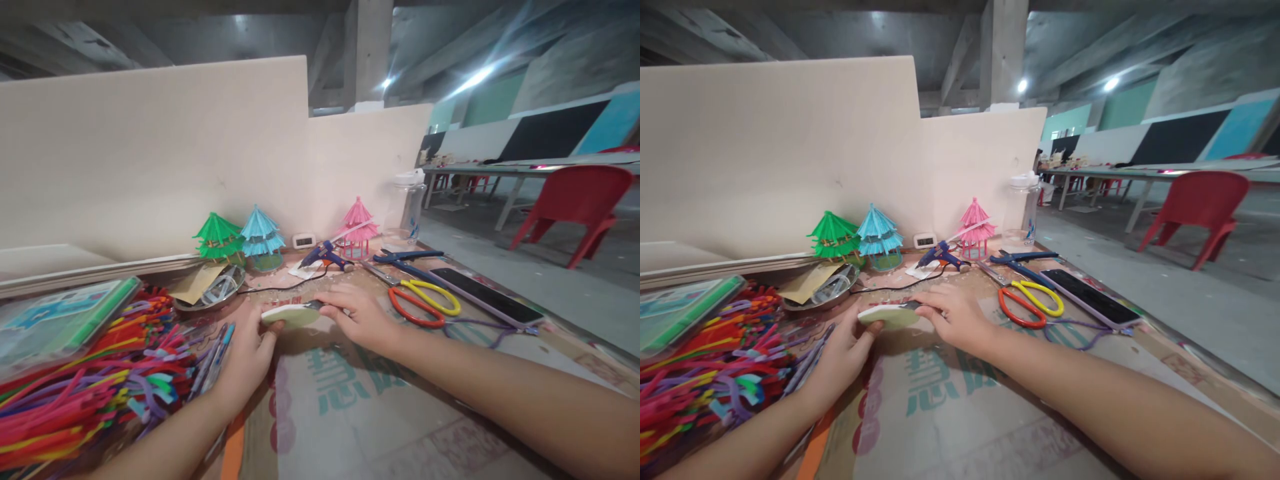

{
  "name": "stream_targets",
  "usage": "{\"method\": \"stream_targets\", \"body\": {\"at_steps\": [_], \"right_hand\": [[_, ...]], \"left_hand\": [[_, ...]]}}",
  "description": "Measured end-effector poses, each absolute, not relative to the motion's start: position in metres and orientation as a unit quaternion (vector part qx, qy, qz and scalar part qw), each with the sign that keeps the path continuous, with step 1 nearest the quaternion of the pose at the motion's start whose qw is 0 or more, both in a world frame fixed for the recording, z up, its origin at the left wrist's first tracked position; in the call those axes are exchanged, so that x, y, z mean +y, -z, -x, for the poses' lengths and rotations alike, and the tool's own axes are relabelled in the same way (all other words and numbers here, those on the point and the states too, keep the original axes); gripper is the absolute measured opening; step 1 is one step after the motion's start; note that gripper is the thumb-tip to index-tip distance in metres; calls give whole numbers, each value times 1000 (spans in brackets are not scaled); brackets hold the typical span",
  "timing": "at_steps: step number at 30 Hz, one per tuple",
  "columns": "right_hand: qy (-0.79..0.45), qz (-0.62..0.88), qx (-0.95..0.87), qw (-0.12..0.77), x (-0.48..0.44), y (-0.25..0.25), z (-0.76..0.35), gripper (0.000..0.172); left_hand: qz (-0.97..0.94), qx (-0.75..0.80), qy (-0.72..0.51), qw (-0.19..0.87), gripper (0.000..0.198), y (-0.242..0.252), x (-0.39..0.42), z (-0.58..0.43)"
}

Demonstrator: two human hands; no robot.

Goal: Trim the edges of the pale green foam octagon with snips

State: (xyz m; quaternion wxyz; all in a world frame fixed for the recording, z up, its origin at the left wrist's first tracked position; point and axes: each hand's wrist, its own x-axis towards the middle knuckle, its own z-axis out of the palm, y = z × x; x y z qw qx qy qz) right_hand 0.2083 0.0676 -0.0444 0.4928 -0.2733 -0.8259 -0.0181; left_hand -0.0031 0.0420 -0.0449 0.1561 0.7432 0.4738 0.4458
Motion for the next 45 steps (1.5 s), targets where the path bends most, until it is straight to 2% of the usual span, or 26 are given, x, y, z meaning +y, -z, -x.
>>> {"method": "stream_targets", "body": {"at_steps": [20, 29, 37, 45], "right_hand": [[18, 272, -813, 514, 70, 46, -209, 26], [12, 263, -827, 497, 65, 44, -208, 31], [10, 266, -830, 490, 64, 43, -207, 32], [6, 279, -815, 508, 68, 46, -207, 31]], "left_hand": [[-743, 480, -442, 149, 17, 46, 44, 4], [-750, 475, -433, 158, 18, 46, 41, 4], [-746, 484, -432, 148, 12, 46, 40, 3], [-741, 476, -444, 166, 19, 47, 45, 5]]}}
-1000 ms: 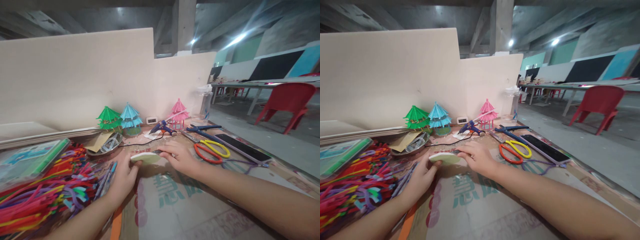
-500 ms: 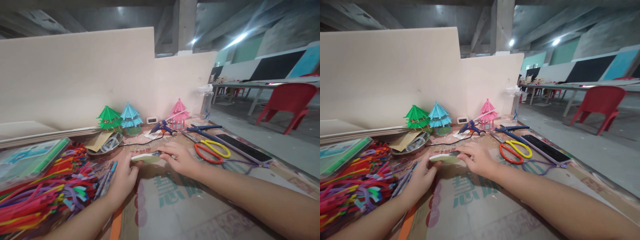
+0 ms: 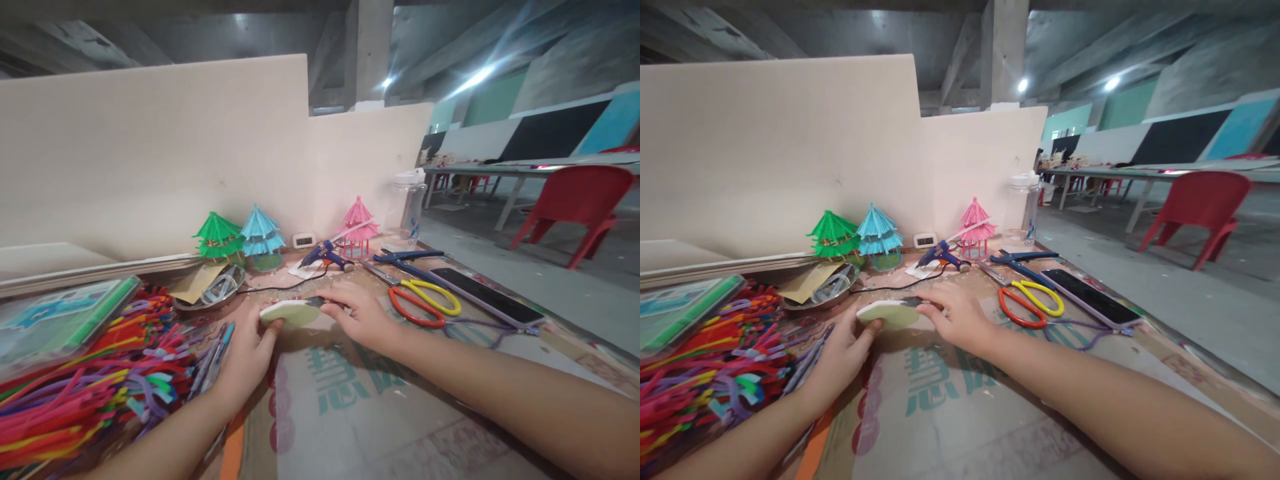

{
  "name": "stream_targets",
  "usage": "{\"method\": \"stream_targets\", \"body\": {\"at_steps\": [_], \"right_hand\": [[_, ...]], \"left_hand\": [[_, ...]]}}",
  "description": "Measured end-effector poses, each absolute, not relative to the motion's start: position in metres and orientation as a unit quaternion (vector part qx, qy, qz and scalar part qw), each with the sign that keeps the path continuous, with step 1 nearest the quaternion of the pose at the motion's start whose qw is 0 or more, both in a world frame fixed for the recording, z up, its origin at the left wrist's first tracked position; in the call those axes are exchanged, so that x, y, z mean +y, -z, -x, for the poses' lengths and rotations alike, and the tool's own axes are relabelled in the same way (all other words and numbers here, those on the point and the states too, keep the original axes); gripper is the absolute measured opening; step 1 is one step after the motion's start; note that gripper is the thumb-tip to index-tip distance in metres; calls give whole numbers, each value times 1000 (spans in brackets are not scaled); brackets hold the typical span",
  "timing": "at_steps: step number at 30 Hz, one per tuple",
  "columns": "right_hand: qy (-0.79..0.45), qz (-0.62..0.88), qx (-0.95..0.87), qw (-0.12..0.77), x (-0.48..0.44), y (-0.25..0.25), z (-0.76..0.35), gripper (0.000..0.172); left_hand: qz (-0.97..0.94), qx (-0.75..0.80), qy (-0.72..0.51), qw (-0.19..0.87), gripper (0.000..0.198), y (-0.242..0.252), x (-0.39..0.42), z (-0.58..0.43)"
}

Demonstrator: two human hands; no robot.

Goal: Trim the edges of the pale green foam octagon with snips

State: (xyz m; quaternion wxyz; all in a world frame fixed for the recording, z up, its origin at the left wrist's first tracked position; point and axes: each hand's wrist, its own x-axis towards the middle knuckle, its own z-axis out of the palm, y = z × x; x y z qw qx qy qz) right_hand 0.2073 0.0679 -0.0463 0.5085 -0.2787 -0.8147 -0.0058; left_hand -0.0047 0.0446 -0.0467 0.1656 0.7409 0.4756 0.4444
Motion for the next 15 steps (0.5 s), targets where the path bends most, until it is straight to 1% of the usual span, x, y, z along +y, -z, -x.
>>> {"method": "stream_targets", "body": {"at_steps": [8, 15], "right_hand": [[60, 281, -829, 479, 60, 40, -207, 29], [69, 279, -833, 474, 58, 38, -207, 30]], "left_hand": [[-758, 482, -415, 146, 17, 49, 42, 6], [-766, 477, -406, 141, 22, 50, 42, 6]]}}
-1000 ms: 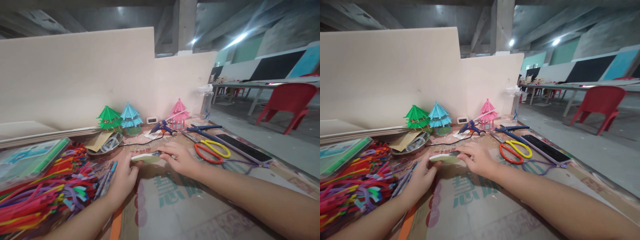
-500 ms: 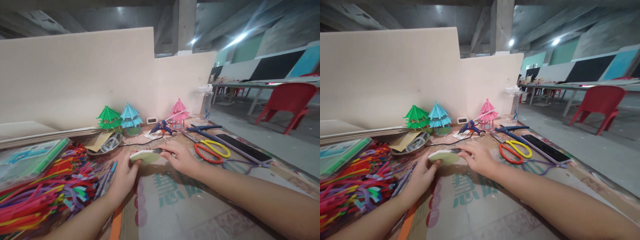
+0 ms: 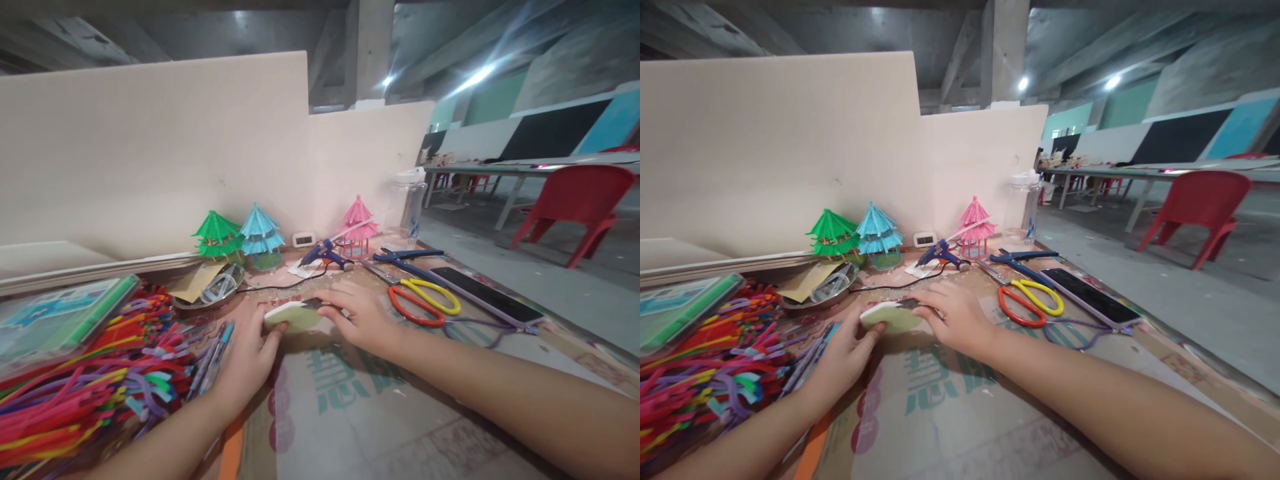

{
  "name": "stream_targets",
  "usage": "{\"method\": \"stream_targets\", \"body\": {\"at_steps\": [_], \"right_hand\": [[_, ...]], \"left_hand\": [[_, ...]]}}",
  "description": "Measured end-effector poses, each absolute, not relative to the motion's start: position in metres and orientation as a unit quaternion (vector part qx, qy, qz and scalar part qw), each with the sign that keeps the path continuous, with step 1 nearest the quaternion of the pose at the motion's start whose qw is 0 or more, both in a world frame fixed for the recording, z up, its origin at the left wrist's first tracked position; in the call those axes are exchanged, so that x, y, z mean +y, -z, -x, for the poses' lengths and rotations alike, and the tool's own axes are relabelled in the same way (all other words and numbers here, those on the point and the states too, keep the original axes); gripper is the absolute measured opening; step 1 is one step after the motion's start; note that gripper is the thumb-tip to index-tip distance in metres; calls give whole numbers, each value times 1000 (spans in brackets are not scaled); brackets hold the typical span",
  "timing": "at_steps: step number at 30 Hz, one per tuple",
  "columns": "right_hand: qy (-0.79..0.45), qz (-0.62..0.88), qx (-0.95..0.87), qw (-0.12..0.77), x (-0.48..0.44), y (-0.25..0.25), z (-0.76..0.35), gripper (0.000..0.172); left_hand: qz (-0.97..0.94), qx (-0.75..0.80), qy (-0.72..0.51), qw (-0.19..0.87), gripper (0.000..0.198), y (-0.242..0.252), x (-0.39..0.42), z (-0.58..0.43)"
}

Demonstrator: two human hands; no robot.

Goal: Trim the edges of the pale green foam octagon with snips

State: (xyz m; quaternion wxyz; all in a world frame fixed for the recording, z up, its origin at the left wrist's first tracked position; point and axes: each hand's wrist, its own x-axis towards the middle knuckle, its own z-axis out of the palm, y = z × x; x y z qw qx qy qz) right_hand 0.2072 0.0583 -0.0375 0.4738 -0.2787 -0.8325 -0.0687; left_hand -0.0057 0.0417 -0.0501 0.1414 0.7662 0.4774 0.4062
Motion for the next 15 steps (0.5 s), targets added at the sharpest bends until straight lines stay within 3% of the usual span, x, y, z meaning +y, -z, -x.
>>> {"method": "stream_targets", "body": {"at_steps": [15], "right_hand": [[71, 274, -835, 472, 60, 38, -208, 32]], "left_hand": [[-762, 491, -400, 135, 22, 51, 42, 6]]}}
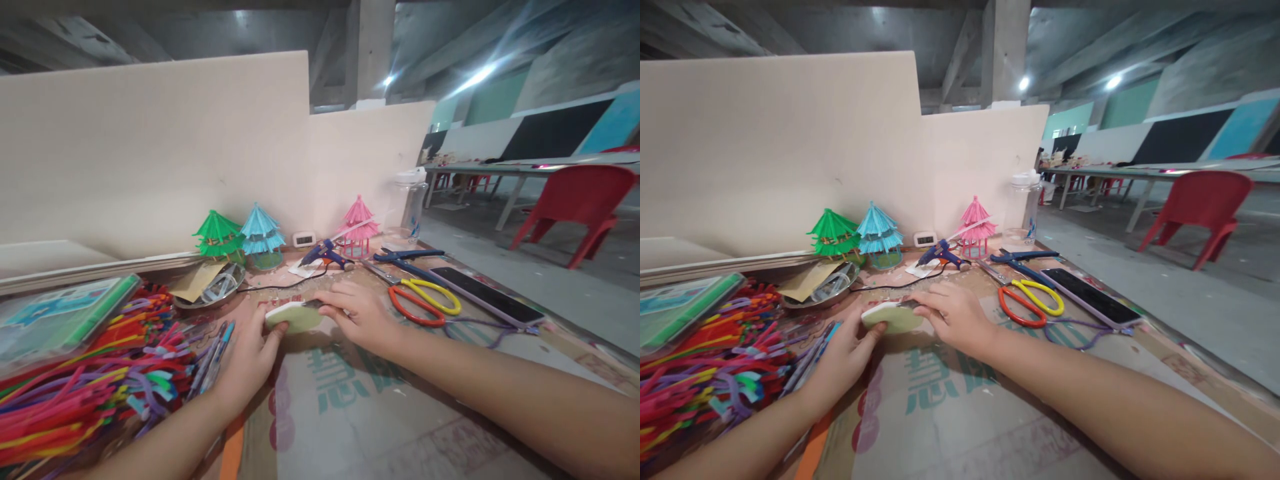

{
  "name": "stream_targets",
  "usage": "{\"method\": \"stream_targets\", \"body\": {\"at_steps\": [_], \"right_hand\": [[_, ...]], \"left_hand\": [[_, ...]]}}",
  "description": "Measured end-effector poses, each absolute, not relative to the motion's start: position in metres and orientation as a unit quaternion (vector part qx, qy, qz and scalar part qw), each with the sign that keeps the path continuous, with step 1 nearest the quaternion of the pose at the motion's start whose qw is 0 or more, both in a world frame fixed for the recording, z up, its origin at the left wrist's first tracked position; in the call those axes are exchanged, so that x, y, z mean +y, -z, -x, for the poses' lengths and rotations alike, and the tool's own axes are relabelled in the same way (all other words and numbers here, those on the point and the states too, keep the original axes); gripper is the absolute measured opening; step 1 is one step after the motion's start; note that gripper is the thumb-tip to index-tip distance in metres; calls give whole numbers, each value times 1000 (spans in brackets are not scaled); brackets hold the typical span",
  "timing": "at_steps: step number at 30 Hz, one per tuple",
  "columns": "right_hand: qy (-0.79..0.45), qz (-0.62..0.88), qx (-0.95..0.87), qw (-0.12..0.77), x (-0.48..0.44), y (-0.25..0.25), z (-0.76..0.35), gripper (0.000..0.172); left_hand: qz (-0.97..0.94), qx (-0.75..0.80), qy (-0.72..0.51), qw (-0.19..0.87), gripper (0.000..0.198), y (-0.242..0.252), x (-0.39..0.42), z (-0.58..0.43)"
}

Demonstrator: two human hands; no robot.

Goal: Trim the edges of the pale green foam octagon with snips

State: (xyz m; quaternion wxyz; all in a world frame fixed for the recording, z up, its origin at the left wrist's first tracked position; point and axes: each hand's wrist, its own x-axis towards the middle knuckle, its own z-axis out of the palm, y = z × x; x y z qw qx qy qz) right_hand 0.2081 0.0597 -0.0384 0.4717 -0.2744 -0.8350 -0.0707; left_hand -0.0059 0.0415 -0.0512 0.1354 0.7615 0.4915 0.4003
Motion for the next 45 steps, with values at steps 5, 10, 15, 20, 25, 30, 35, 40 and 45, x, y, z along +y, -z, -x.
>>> {"method": "stream_targets", "body": {"at_steps": [5, 10, 15, 20, 25, 30, 35, 40, 45], "right_hand": [[49, 280, -824, 490, 62, 40, -208, 28], [-1, 294, -804, 516, 68, 45, -209, 22], [-11, 309, -809, 500, 67, 46, -208, 26], [-10, 301, -821, 485, 64, 44, -208, 28], [0, 285, -823, 492, 63, 44, -207, 29], [3, 280, -829, 483, 62, 44, -206, 30], [7, 272, -835, 478, 61, 43, -206, 31], [19, 271, -830, 487, 60, 42, -206, 30], [31, 256, -834, 488, 59, 40, -206, 31]], "left_hand": [[-763, 485, -405, 136, 21, 51, 43, 7], [-759, 493, -406, 125, 19, 49, 43, 7], [-753, 493, -413, 136, 16, 47, 40, 5], [-754, 481, -423, 143, 17, 46, 38, 3], [-755, 488, -416, 138, 21, 44, 38, 2], [-761, 486, -411, 126, 21, 45, 38, 3], [-761, 495, -399, 125, 21, 47, 39, 4], [-763, 490, -403, 127, 22, 47, 39, 3], [-763, 492, -398, 133, 17, 48, 38, 3]]}}
